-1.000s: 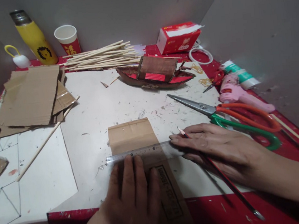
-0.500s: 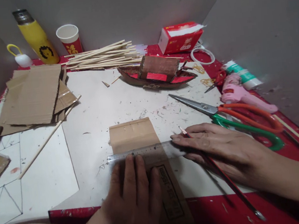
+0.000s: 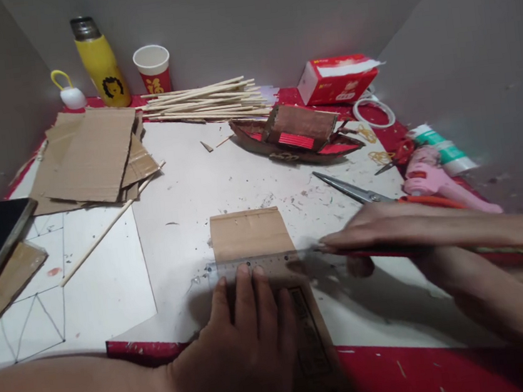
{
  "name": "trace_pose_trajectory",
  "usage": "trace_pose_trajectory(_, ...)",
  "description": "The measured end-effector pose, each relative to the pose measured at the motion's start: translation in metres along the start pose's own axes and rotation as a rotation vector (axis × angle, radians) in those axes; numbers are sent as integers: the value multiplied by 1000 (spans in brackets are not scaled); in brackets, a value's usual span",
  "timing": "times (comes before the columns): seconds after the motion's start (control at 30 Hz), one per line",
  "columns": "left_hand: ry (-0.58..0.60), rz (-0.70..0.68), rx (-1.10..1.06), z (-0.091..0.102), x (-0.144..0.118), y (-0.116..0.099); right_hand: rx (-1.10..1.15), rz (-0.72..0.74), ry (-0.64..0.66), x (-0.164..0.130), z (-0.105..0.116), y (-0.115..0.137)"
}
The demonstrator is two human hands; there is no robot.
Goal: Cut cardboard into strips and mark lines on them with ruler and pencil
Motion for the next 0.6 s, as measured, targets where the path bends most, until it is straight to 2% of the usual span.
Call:
trace_pose_trajectory(0.07,9,-12,8,0,0,0,218,-76,72,26,-13,9)
trace_pose_trajectory(0.17,4,-19,45,-2,0,0,631,-256,222,55,-45,14)
trace_pose_trajectory(0.27,-19,-10,58,-3,0,0,837,-336,241,69,-70,11)
trace_pose_trajectory(0.43,-49,8,53,-3,0,-2,768,-343,243,74,-82,8)
trace_pose_trajectory(0.6,-62,27,49,-6,-2,-4,683,-211,234,78,-83,10)
Point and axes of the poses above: each hand's wrist, its own x-axis towards the middle knuckle, its own z-axis out of the back of the hand, y = z × x, the point moved 3 cm from there along x, towards the middle knuckle, and after that the axes turned 2 degrees about -x, right-handed, at the moved point
